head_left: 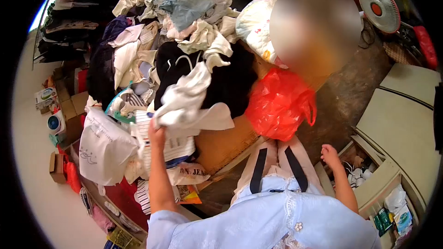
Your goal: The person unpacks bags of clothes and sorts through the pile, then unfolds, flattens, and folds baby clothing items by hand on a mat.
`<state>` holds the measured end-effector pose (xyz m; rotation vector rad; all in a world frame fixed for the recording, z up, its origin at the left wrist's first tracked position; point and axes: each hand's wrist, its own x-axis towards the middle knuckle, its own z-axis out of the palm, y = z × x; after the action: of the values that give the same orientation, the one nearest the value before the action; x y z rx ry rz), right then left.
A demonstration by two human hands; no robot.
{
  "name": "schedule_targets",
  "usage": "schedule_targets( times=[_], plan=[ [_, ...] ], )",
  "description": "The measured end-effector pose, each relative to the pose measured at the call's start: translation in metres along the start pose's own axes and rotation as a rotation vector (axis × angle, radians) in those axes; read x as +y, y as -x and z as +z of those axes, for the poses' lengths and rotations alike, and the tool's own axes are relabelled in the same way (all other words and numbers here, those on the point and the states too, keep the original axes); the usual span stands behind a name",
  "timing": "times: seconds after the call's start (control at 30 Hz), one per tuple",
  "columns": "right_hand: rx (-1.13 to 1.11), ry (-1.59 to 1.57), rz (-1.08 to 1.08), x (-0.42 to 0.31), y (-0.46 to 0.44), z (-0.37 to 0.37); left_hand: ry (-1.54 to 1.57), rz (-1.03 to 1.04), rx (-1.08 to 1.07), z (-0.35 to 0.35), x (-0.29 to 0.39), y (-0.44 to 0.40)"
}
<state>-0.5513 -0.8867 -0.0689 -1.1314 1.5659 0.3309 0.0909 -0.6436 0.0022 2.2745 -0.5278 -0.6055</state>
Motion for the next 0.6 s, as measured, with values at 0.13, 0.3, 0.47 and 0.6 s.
schedule_targets(
  times=[0.13, 0.3, 0.47, 0.6],
  plan=[
    [-0.022, 0.010, -0.036, -0.042, -0.019, 0.004, 0.355, -0.119, 0.284, -0.105, -0.004, 0.074],
    [-0.085, 0.002, -0.046, -0.068, -0.054, 0.008, 0.742, -0.524, 0.473, -0.132, 0.008, 0.134],
    [-0.114, -0.024, -0.027, -0.092, -0.053, 0.005, 1.034, -0.377, 0.430, -0.120, -0.060, 0.156],
    [-0.114, 0.005, -0.044, -0.085, -0.050, -0.005, 1.227, -0.418, 0.460, -0.114, -0.050, 0.156]
  ],
)
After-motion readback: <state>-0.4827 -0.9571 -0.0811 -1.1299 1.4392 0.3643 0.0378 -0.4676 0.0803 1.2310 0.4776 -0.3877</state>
